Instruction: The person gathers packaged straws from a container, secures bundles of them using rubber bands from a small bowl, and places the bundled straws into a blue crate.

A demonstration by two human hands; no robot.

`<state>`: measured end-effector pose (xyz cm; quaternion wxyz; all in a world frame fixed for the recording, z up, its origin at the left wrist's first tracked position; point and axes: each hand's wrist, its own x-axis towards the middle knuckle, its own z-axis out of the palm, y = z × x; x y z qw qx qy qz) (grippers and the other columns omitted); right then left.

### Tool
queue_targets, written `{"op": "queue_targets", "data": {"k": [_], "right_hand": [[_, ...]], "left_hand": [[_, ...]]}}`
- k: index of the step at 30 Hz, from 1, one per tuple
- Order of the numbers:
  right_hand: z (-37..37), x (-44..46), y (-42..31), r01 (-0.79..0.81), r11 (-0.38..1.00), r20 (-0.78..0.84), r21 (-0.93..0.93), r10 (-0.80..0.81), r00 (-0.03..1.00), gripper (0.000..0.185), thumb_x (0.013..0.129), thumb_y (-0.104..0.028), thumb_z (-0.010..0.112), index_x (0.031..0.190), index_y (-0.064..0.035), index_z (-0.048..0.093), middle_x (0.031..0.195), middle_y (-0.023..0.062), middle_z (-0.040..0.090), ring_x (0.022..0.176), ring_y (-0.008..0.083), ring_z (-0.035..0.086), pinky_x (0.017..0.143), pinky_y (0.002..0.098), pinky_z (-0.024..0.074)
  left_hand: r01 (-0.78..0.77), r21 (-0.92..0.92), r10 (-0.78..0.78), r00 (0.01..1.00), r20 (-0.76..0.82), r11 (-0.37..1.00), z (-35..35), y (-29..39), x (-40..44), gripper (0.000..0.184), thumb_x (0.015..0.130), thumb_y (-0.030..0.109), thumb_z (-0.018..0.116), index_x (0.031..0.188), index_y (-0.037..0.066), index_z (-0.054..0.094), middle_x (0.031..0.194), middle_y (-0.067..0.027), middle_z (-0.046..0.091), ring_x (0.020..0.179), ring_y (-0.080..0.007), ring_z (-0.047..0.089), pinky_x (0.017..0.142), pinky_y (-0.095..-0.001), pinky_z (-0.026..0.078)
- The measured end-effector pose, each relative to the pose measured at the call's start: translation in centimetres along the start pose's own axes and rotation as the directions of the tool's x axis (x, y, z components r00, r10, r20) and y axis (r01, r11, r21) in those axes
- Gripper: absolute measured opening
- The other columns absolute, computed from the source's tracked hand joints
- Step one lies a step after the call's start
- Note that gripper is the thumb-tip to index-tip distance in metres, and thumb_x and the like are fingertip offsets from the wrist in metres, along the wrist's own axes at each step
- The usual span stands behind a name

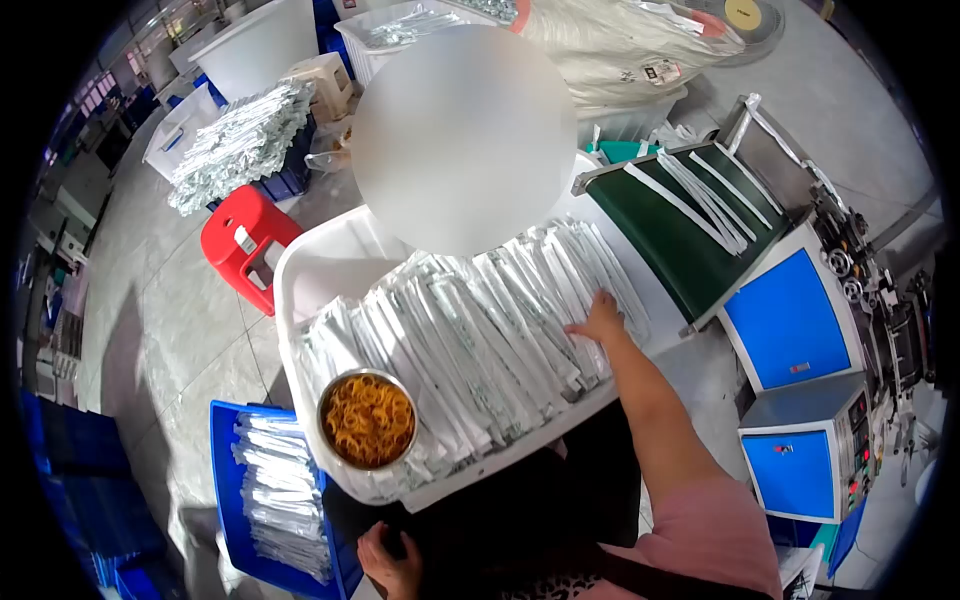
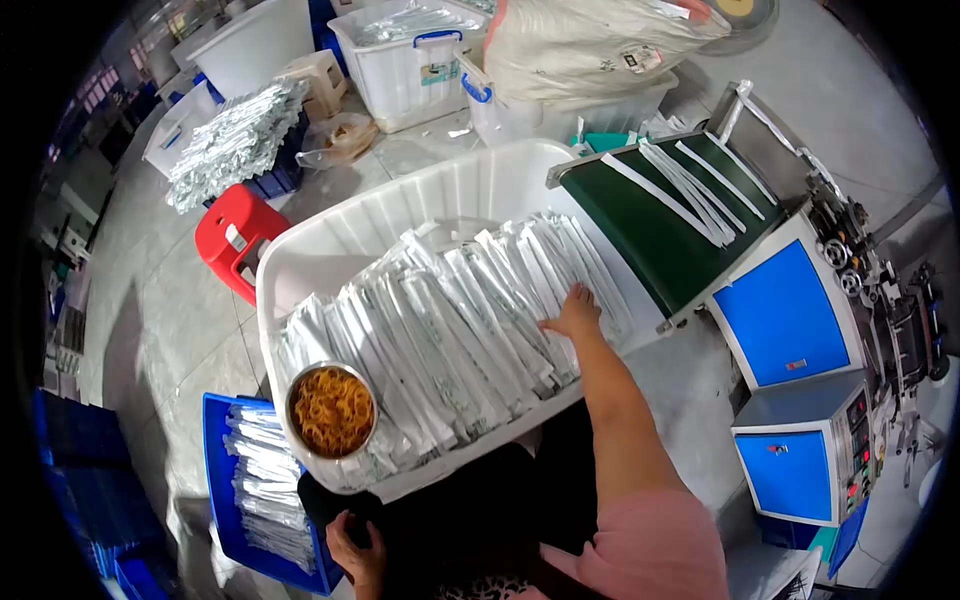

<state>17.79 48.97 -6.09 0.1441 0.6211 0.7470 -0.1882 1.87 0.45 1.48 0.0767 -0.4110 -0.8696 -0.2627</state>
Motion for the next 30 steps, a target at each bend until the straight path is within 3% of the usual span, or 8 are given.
{"op": "queue_targets", "data": {"k": [4, 7, 9, 13, 14, 16, 23, 30], "right_hand": [[-1.8, 2.6, 1.8, -0.118, 0.993, 0.101, 0.025, 0.114, 0.988, 0.129, 0.043, -0.055, 0.078, 0.136, -0.0008, 0.006, 0.142, 0.0147, 0.013, 0.131, 0.0264, 0.014, 0.101, 0.0521, 0.0207], [-1.4, 5.5, 3.2, -0.026, 0.996, 0.007, 0.091, 0.025, 1.0, 0.115, 0.045, -0.046, 0.08, 0.132, 0.0027, 0.022, 0.135, 0.0185, 0.029, 0.125, 0.0309, 0.03, 0.102, 0.0361, 0.0266], [-1.0, 6.1, 3.2, 0.003, 1.0, 0.055, 0.012, -0.004, 0.998, 0.106, 0.048, -0.041, 0.079, 0.129, 0.0042, 0.028, 0.132, 0.0213, 0.033, 0.123, 0.0327, 0.032, 0.101, 0.0294, 0.029], [-0.2, 4.8, 3.0, 0.026, 0.987, 0.071, 0.157, -0.038, 0.997, 0.106, 0.049, -0.038, 0.078, 0.132, -0.0001, 0.024, 0.132, 0.0269, 0.029, 0.125, 0.035, 0.028, 0.103, 0.0341, 0.0251], [0.3, 4.6, 3.2, 0.019, 0.986, 0.081, 0.163, -0.032, 0.996, 0.106, 0.049, -0.038, 0.078, 0.132, -0.0001, 0.024, 0.132, 0.0269, 0.029, 0.125, 0.035, 0.028, 0.103, 0.0341, 0.0251], [0.1, 4.9, 2.7, -0.056, 0.991, 0.085, 0.125, 0.045, 0.995, 0.108, 0.05, -0.037, 0.077, 0.135, -0.0045, 0.019, 0.133, 0.0273, 0.027, 0.125, 0.0362, 0.026, 0.103, 0.0364, 0.0244], [1.0, 5.5, 2.2, 0.019, 0.945, 0.044, 0.327, -0.035, 0.998, 0.111, 0.052, -0.034, 0.076, 0.137, -0.0083, 0.011, 0.133, 0.0224, 0.031, 0.122, 0.0338, 0.033, 0.102, 0.0339, 0.0273], [0.6, -0.9, -3.4, 0.09, 0.996, -0.133, -0.005, -0.09, 0.987, 0.081, 0.068, -0.017, 0.065, 0.134, -0.0073, 0.018, 0.109, 0.0205, 0.052, 0.097, 0.0312, 0.054, 0.08, 0.037, 0.0456]], "left_hand": [[0.175, 0.006, -0.175, 0.983, 0.05, 0.985, 0.3, 1.0, 1.8, 0.035, 0.064, 0.0, 0.062, 0.097, 0.001, 0.049, 0.08, -0.0106, 0.051, 0.067, -0.0251, 0.05, 0.061, -0.0348, 0.041], [0.213, 0.086, -0.216, 0.976, 0.025, 0.973, 0.0, 1.8, 3.6, 0.015, 0.067, 0.013, 0.065, 0.081, 0.009, 0.059, 0.079, -0.0085, 0.058, 0.07, -0.0299, 0.053, 0.063, -0.0393, 0.044], [0.12, 0.167, -0.132, 0.99, 0.058, 0.979, 0.6, 1.5, 4.0, 0.015, 0.071, 0.012, 0.064, 0.083, 0.006, 0.058, 0.075, -0.0107, 0.057, 0.067, -0.0285, 0.055, 0.062, -0.0374, 0.045], [-0.039, 0.11, 0.013, 0.974, 0.226, 0.993, 3.8, -3.9, 0.1, 0.021, 0.07, 0.008, 0.058, 0.089, 0.003, 0.051, 0.077, -0.0097, 0.051, 0.066, -0.0221, 0.05, 0.057, -0.0326, 0.04], [-0.218, 0.422, 0.088, 0.948, 0.306, 0.88, 5.4, -5.8, -1.7, 0.015, 0.074, 0.014, 0.054, 0.085, 0.004, 0.052, 0.074, -0.0097, 0.052, 0.066, -0.0216, 0.05, 0.057, -0.032, 0.039], [-0.458, 0.702, 0.014, 0.842, 0.539, 0.545, 6.5, -6.0, -1.3, 0.021, 0.083, 0.024, 0.043, 0.084, 0.006, 0.053, 0.076, -0.0074, 0.052, 0.068, -0.0188, 0.05, 0.06, -0.0312, 0.039], [-0.362, 0.725, -0.007, 0.892, 0.452, 0.586, 6.6, -7.1, -2.4, 0.026, 0.088, 0.026, 0.037, 0.093, 0.006, 0.051, 0.084, -0.0067, 0.052, 0.074, -0.0183, 0.049, 0.068, -0.03, 0.04], [-0.435, 0.809, -0.095, 0.857, 0.507, 0.396, 7.7, -8.3, -4.1, 0.031, 0.092, 0.028, 0.031, 0.101, 0.006, 0.05, 0.091, -0.006, 0.052, 0.081, -0.0178, 0.049, 0.076, -0.0288, 0.04]]}}
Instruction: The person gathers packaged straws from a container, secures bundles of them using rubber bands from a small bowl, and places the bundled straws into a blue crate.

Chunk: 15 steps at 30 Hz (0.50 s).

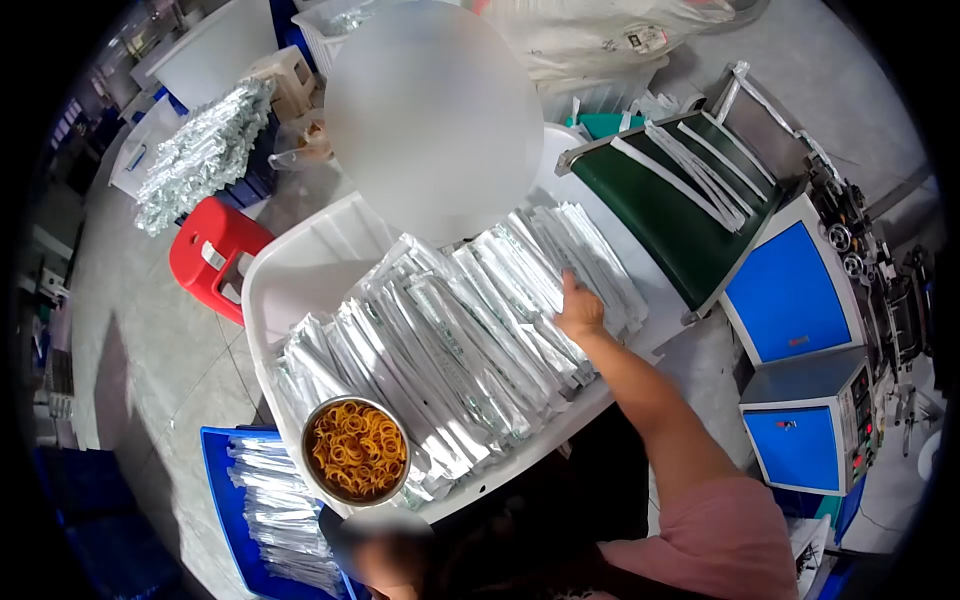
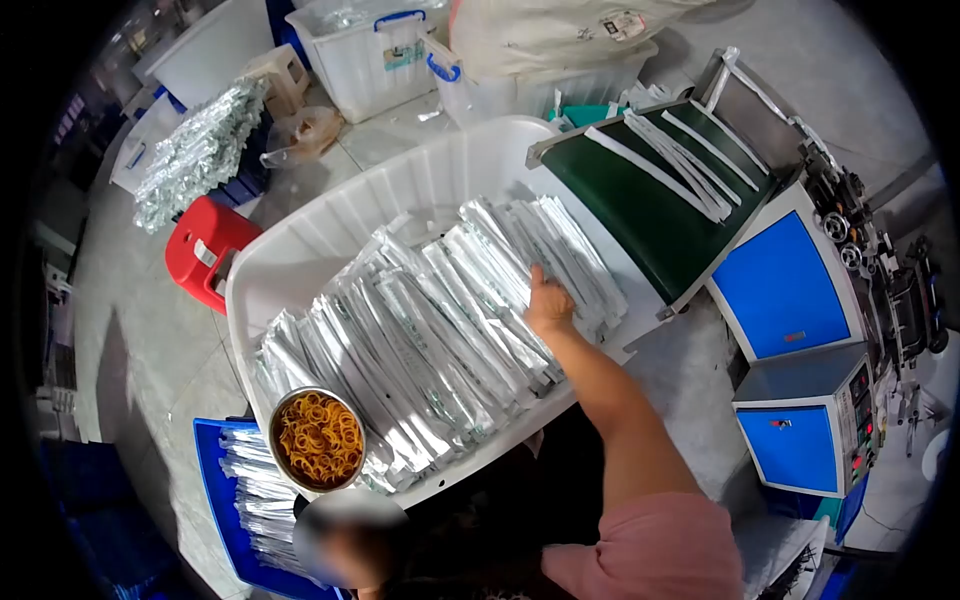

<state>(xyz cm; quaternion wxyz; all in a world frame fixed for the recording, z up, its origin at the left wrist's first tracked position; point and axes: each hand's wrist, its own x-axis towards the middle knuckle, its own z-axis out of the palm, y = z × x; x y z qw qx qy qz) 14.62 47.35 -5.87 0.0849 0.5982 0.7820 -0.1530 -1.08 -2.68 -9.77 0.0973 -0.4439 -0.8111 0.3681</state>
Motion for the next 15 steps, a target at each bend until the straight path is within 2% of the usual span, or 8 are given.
{"op": "queue_targets", "data": {"k": [2, 4, 6, 9, 11, 12, 14, 15], "right_hand": [[-0.3, 0.4, 0.0, -0.059, 0.998, 0.041, 0.023, 0.058, 0.997, 0.078, 0.069, -0.016, 0.064, 0.133, -0.0066, 0.02, 0.107, 0.0198, 0.053, 0.096, 0.031, 0.055, 0.08, 0.0364, 0.0457], [-1.0, 0.8, 0.2, -0.108, 0.993, 0.022, 0.056, 0.107, 0.994, 0.076, 0.066, -0.018, 0.066, 0.13, -0.0043, 0.028, 0.107, 0.0184, 0.055, 0.099, 0.0289, 0.055, 0.084, 0.0335, 0.0448], [-2.7, 0.6, 0.7, -0.071, 0.987, 0.002, 0.147, 0.071, 0.997, 0.076, 0.063, -0.02, 0.068, 0.128, -0.0039, 0.031, 0.108, 0.0185, 0.055, 0.101, 0.0287, 0.054, 0.085, 0.0325, 0.044], [-4.9, -0.8, 0.9, -0.048, 0.948, -0.005, 0.313, 0.052, 0.999, 0.079, 0.055, -0.021, 0.073, 0.123, -0.0028, 0.038, 0.111, 0.0189, 0.054, 0.103, 0.0276, 0.053, 0.087, 0.0307, 0.0425], [-6.8, -2.4, 1.0, 0.111, 0.726, -0.015, 0.679, -0.137, 0.99, 0.074, 0.056, -0.017, 0.073, 0.12, -0.0007, 0.041, 0.11, 0.0179, 0.054, 0.1, 0.0272, 0.054, 0.085, 0.0301, 0.0428], [-8.6, -4.5, 0.2, 0.124, 0.512, 0.006, 0.85, -0.245, 0.97, 0.071, 0.056, -0.013, 0.072, 0.118, 0.0018, 0.042, 0.107, 0.0175, 0.055, 0.097, 0.0271, 0.054, 0.084, 0.03, 0.0425], [-10.6, -8.9, -0.3, 0.006, 0.363, 0.095, 0.932, -0.258, 0.961, 0.078, 0.056, -0.009, 0.073, 0.121, 0.0077, 0.034, 0.113, 0.0211, 0.05, 0.106, 0.0274, 0.048, 0.087, 0.031, 0.0411], [-9.6, -10.3, -0.3, -0.119, 0.304, 0.189, 0.945, -0.212, 0.959, 0.083, 0.058, -0.011, 0.074, 0.123, 0.0095, 0.028, 0.116, 0.0231, 0.046, 0.11, 0.0291, 0.044, 0.091, 0.0328, 0.038]], "left_hand": [[0.045, -0.496, -0.08, 0.996, -0.049, 0.867, 0.1, -0.2, -0.9, 0.028, 0.092, 0.024, 0.033, 0.105, 0.005, 0.048, 0.094, -0.0084, 0.053, 0.084, -0.0197, 0.05, 0.076, -0.0296, 0.041], [0.022, -0.776, -0.141, 0.986, -0.086, 0.63, -0.6, -0.6, -0.6, 0.027, 0.092, 0.021, 0.034, 0.108, 0.004, 0.047, 0.097, -0.0087, 0.053, 0.087, -0.0201, 0.051, 0.078, -0.0299, 0.042], [0.05, -0.58, -0.001, 0.997, 0.083, 0.813, -4.3, -1.8, 0.5, 0.026, 0.091, 0.022, 0.035, 0.107, 0.005, 0.049, 0.097, -0.0084, 0.053, 0.087, -0.0194, 0.051, 0.077, -0.0292, 0.042], [-0.048, -0.939, -0.166, 0.98, -0.11, 0.341, -12.3, -4.5, -1.0, 0.017, 0.081, 0.016, 0.051, 0.092, 0.004, 0.054, 0.082, -0.011, 0.056, 0.074, -0.0224, 0.055, 0.069, -0.0327, 0.044], [-0.208, -0.977, -0.299, 0.936, -0.185, -0.045, -16.5, -4.6, -1.0, 0.014, 0.074, 0.012, 0.062, 0.083, 0.003, 0.057, 0.073, -0.0127, 0.057, 0.066, -0.0243, 0.058, 0.064, -0.035, 0.046], [-0.271, -0.953, -0.289, 0.931, -0.223, -0.138, -18.2, -4.2, -0.5, 0.014, 0.076, 0.011, 0.06, 0.082, -0.001, 0.058, 0.074, -0.0138, 0.059, 0.066, -0.021, 0.059, 0.064, -0.0321, 0.046], [0.026, -0.952, 0.103, 0.995, -0.006, -0.304, -21.5, -4.1, 2.0, 0.039, 0.068, 0.007, 0.072, 0.099, 0.003, 0.049, 0.083, -0.005, 0.056, 0.078, -0.0134, 0.055, 0.069, -0.0247, 0.045], [-0.025, -0.684, 0.035, 0.997, -0.073, -0.729, -19.2, -0.5, 4.1, 0.052, 0.067, 0.007, 0.073, 0.109, 0.001, 0.044, 0.095, -0.0091, 0.053, 0.093, -0.0164, 0.052, 0.078, -0.0289, 0.044]]}}
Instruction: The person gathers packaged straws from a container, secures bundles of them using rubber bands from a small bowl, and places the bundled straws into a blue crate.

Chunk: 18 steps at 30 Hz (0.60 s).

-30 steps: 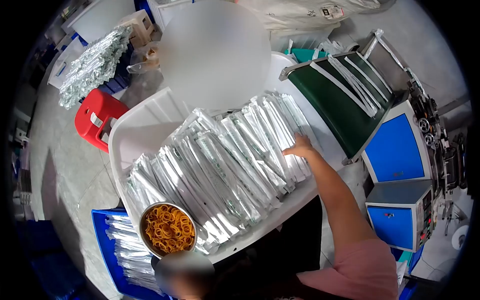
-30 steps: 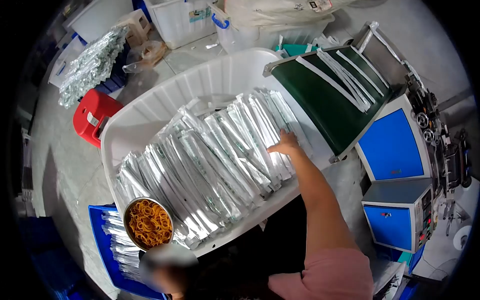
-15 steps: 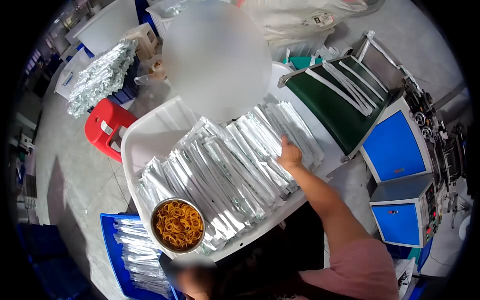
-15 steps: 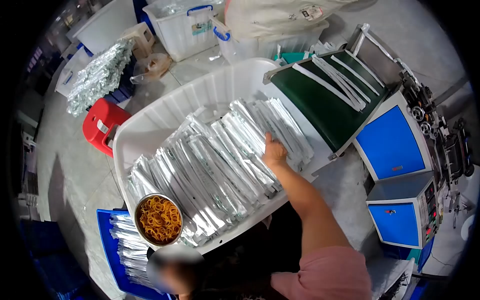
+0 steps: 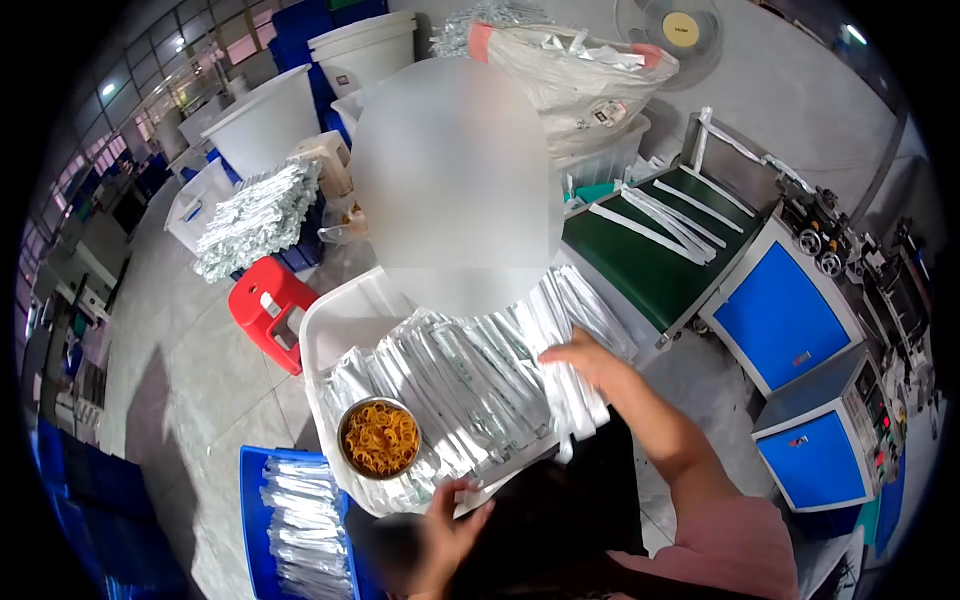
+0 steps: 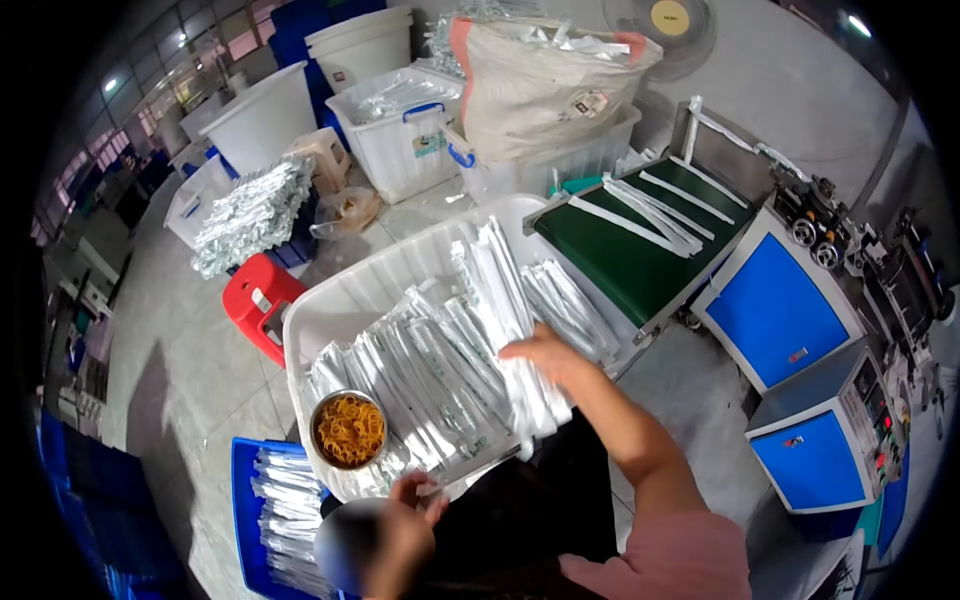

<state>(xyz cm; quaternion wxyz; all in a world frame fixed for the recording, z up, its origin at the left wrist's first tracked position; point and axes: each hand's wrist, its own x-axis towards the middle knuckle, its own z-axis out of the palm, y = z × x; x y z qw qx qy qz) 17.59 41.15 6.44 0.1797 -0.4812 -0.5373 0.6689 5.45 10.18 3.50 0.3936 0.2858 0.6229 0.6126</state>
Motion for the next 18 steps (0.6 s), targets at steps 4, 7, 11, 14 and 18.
{"op": "queue_targets", "data": {"k": [4, 7, 11, 14, 18], "right_hand": [[4.2, -10.7, 1.7, -0.088, 0.977, 0.466, 0.194, -0.013, 0.885, 0.054, 0.066, -0.011, 0.071, 0.114, 0.0011, 0.048, 0.103, 0.0148, 0.057, 0.101, 0.0221, 0.052, 0.086, 0.0353, 0.0422], [9.0, -15.6, 8.4, 0.155, 0.97, 0.434, 0.188, -0.224, 0.872, 0.055, 0.068, -0.02, 0.073, 0.112, 0.0019, 0.048, 0.096, 0.0117, 0.057, 0.081, 0.0212, 0.057, 0.074, 0.0327, 0.0454], [8.8, -19.5, 6.1, 0.462, 0.714, 0.559, -0.526, -0.118, 0.821, 0.053, 0.068, -0.044, 0.068, 0.097, -0.0006, 0.057, 0.077, 0.0195, 0.059, 0.072, 0.0308, 0.06, 0.069, 0.0346, 0.0469], [8.7, -16.6, 1.4, 0.594, 0.354, 0.253, -0.723, -0.664, 0.704, 0.078, 0.064, -0.054, 0.066, 0.116, 0.0002, 0.045, 0.09, 0.0209, 0.058, 0.079, 0.0348, 0.059, 0.071, 0.0432, 0.0459], [11.7, -11.0, -5.7, 0.913, 0.173, 0.588, -0.371, -0.717, 0.375, 0.06, 0.07, -0.024, 0.069, 0.12, -0.0017, 0.044, 0.119, 0.0179, 0.047, 0.11, 0.0293, 0.047, 0.091, 0.0348, 0.0369]], "left_hand": [[0.163, -0.538, -0.052, 0.975, 0.215, 0.827, 2.9, 1.8, 8.1, 0.086, 0.066, 0.022, 0.075, 0.129, -0.004, 0.022, 0.123, -0.0199, 0.039, 0.113, -0.0289, 0.043, 0.094, -0.0398, 0.037], [0.408, -0.536, -0.227, 0.9, 0.372, 0.739, 3.5, 3.0, 7.4, 0.077, 0.068, 0.028, 0.072, 0.123, -0.008, 0.032, 0.108, -0.0225, 0.052, 0.098, -0.0304, 0.054, 0.083, -0.0411, 0.046], [0.511, -0.542, -0.326, 0.854, 0.405, 0.667, 2.8, 1.4, 3.9, 0.035, 0.07, 0.007, 0.063, 0.1, -0.007, 0.052, 0.082, -0.0149, 0.06, 0.071, -0.0235, 0.062, 0.063, -0.0353, 0.054], [0.537, -0.611, -0.296, 0.839, 0.456, 0.581, 2.2, 2.0, 2.6, 0.027, 0.068, 0.008, 0.063, 0.092, -0.005, 0.057, 0.08, -0.0127, 0.061, 0.071, -0.0211, 0.062, 0.066, -0.0324, 0.053], [0.503, -0.559, -0.135, 0.81, 0.57, 0.659, 2.9, 3.0, 2.0, 0.037, 0.067, 0.009, 0.064, 0.1, -0.004, 0.054, 0.087, -0.014, 0.061, 0.075, -0.0222, 0.061, 0.069, -0.0344, 0.051]]}}
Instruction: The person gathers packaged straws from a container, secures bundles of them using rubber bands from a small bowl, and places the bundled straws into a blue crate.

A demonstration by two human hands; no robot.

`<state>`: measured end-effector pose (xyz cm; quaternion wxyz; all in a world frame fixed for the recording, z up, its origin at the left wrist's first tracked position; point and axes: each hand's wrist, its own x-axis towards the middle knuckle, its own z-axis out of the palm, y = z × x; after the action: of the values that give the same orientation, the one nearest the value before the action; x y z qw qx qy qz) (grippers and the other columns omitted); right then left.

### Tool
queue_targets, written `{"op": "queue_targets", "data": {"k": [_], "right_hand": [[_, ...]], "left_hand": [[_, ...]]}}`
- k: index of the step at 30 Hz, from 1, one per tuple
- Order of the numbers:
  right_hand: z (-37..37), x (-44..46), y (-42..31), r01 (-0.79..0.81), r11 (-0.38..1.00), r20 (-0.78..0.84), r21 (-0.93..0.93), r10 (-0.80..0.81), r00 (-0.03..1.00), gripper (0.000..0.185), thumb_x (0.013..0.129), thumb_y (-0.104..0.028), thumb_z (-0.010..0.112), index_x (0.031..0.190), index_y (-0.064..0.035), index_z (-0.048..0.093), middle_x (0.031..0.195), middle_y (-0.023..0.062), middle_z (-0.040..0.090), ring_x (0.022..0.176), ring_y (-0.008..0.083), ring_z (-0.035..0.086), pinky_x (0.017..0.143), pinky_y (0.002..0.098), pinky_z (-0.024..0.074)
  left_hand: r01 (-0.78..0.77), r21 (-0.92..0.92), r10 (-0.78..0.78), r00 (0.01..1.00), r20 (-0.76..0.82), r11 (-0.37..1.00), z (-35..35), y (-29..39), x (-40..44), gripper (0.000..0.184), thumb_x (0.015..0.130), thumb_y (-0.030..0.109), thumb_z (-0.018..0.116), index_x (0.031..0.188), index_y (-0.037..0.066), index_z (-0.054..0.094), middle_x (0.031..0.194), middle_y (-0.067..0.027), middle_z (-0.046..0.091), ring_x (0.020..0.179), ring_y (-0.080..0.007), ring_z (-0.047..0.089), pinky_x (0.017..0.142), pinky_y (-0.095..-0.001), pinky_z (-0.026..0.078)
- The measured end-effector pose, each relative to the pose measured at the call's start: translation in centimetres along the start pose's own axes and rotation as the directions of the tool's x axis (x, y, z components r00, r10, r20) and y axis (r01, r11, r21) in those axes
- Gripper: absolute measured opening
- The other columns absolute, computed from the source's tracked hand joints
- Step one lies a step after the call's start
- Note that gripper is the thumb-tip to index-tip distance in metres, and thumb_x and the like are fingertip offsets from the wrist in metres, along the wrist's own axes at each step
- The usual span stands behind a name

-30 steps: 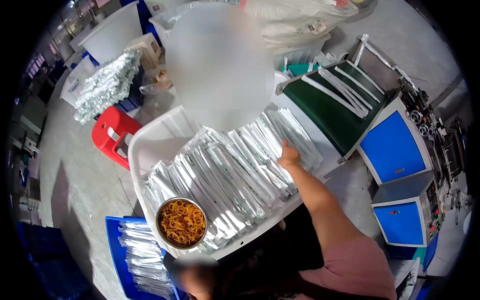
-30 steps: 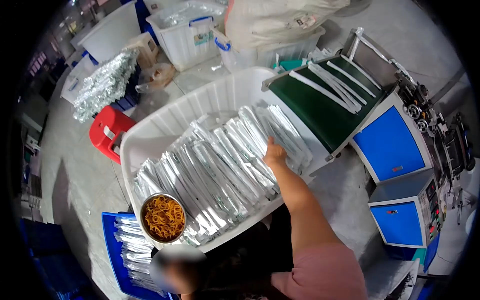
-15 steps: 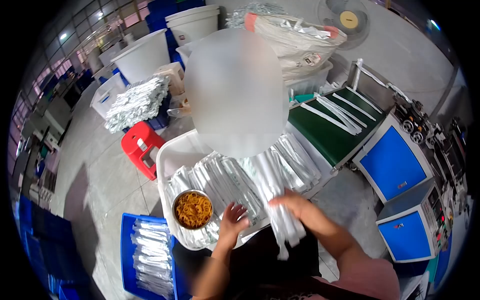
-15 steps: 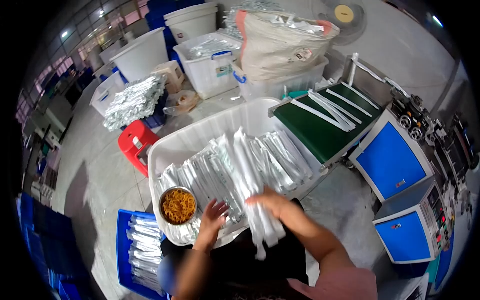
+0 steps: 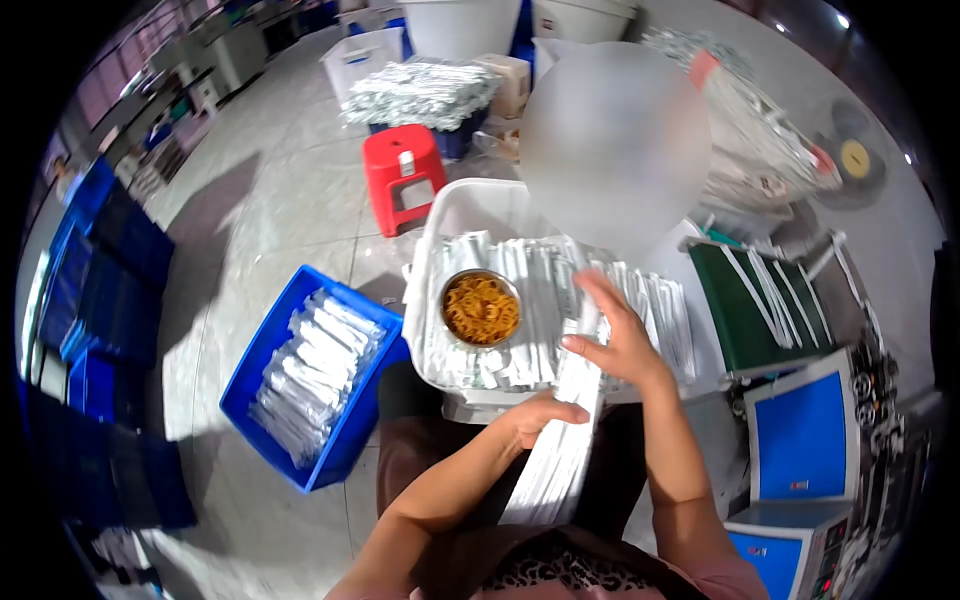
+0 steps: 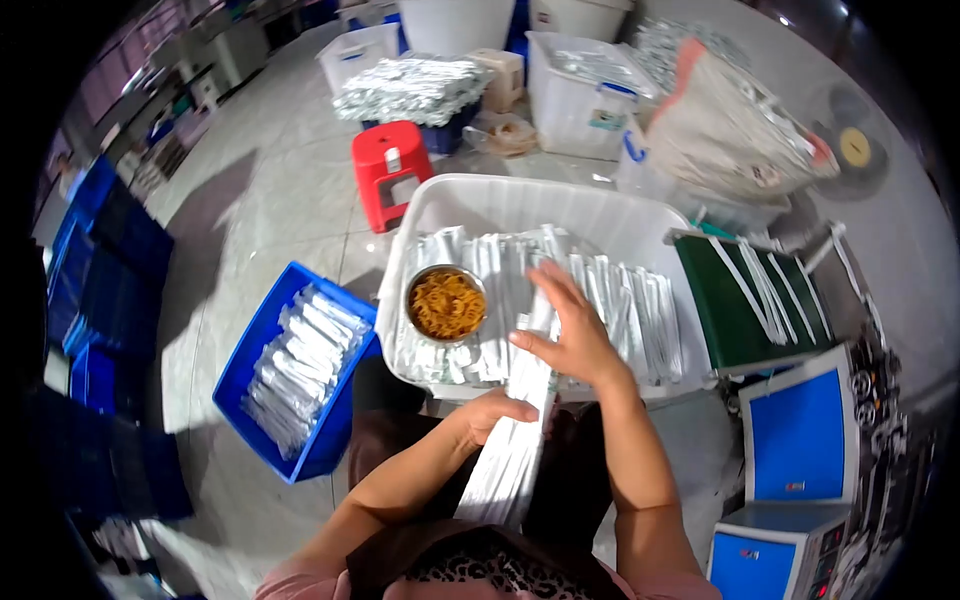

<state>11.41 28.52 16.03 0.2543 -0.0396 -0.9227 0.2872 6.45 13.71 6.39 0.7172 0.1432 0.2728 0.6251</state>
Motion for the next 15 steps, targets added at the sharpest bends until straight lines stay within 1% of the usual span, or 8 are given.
{"op": "queue_targets", "data": {"k": [2, 4, 5, 9, 11, 12, 14, 15], "right_hand": [[0.4, 1.1, -0.7, -0.298, 0.911, 0.45, 0.287, 0.146, 0.881, 0.041, 0.071, -0.018, 0.066, 0.106, -0.0004, 0.056, 0.102, 0.0148, 0.06, 0.094, 0.0249, 0.058, 0.081, 0.0324, 0.0442], [2.6, -0.5, -2.1, -0.132, 0.973, 0.383, 0.19, 0.05, 0.922, 0.024, 0.072, -0.013, 0.063, 0.092, -0.0001, 0.063, 0.084, 0.0126, 0.065, 0.079, 0.023, 0.063, 0.071, 0.0306, 0.048], [3.3, -1.0, -2.8, -0.11, 0.97, 0.345, 0.215, 0.03, 0.938, 0.019, 0.073, -0.011, 0.061, 0.088, -0.0004, 0.064, 0.083, 0.0146, 0.064, 0.079, 0.0238, 0.063, 0.07, 0.0305, 0.0479], [6.0, -0.4, -2.8, -0.199, 0.893, 0.382, 0.403, 0.033, 0.924, 0.025, 0.085, -0.019, 0.048, 0.093, -0.0006, 0.062, 0.086, 0.0123, 0.064, 0.08, 0.0205, 0.062, 0.072, 0.0293, 0.0469], [8.0, 1.0, -2.4, -0.318, 0.631, 0.39, 0.708, 0.027, 0.921, 0.041, 0.092, -0.034, 0.036, 0.104, -0.0017, 0.058, 0.096, 0.0094, 0.062, 0.09, 0.0161, 0.057, 0.078, 0.029, 0.0438], [8.5, 2.1, -2.8, -0.307, 0.618, 0.321, 0.724, 0.093, 0.943, 0.04, 0.092, -0.035, 0.038, 0.106, -0.0031, 0.057, 0.1, 0.0101, 0.06, 0.095, 0.0162, 0.054, 0.079, 0.0314, 0.0424], [11.7, 3.6, 0.2, -0.349, 0.701, 0.179, 0.622, 0.306, 0.935, 0.032, 0.087, -0.032, 0.048, 0.1, -0.0048, 0.06, 0.093, 0.01, 0.062, 0.086, 0.0193, 0.058, 0.073, 0.033, 0.0437], [13.2, 4.0, 2.0, -0.299, 0.928, 0.069, 0.223, 0.291, 0.954, 0.028, 0.083, -0.029, 0.054, 0.096, -0.0058, 0.062, 0.09, 0.0098, 0.062, 0.082, 0.0222, 0.058, 0.07, 0.0336, 0.044]], "left_hand": [[0.015, -0.035, -0.012, 0.996, 0.089, 0.999, -0.3, 0.1, -0.8, 0.052, 0.066, 0.011, 0.067, 0.111, -0.005, 0.047, 0.101, -0.0186, 0.057, 0.089, -0.0276, 0.059, 0.078, -0.0392, 0.049], [0.055, -0.222, 0.024, 0.94, 0.339, 0.973, 0.6, 0.1, -2.8, 0.065, 0.065, 0.013, 0.069, 0.12, -0.006, 0.039, 0.113, -0.0225, 0.051, 0.105, -0.033, 0.052, 0.088, -0.0424, 0.044], [0.063, -0.239, 0.021, 0.941, 0.337, 0.969, 0.1, -0.5, -3.6, 0.075, 0.064, 0.015, 0.071, 0.125, -0.006, 0.032, 0.121, -0.0251, 0.044, 0.114, -0.0358, 0.044, 0.094, -0.0443, 0.038], [-0.076, -0.184, 0.078, 0.997, 0.003, 0.98, 0.2, -0.9, -5.2, 0.047, 0.064, 0.003, 0.068, 0.106, -0.002, 0.047, 0.086, -0.0126, 0.058, 0.077, -0.0237, 0.06, 0.073, -0.0337, 0.049], [-0.117, -0.127, 0.101, 0.987, -0.126, 0.985, -0.6, -0.2, -6.0, 0.043, 0.064, 0.002, 0.066, 0.103, -0.001, 0.049, 0.081, -0.012, 0.058, 0.073, -0.0229, 0.06, 0.067, -0.0324, 0.049], [-0.155, -0.101, 0.136, 0.975, -0.176, 0.983, -1.2, 0.2, -6.3, 0.041, 0.064, 0.001, 0.066, 0.101, -0.001, 0.049, 0.079, -0.0116, 0.058, 0.072, -0.023, 0.06, 0.066, -0.032, 0.049], [-0.259, -0.13, 0.227, 0.949, -0.221, 0.957, -1.8, 1.6, -7.8, 0.045, 0.062, 0.0, 0.065, 0.103, 0.0, 0.046, 0.078, -0.0111, 0.056, 0.07, -0.0229, 0.059, 0.064, -0.0322, 0.048], [-0.305, -0.119, 0.27, 0.931, -0.245, 0.945, -2.3, 2.1, -8.7, 0.045, 0.062, 0.0, 0.065, 0.104, 0.0, 0.046, 0.077, -0.0108, 0.056, 0.07, -0.0226, 0.058, 0.064, -0.0323, 0.048]]}}
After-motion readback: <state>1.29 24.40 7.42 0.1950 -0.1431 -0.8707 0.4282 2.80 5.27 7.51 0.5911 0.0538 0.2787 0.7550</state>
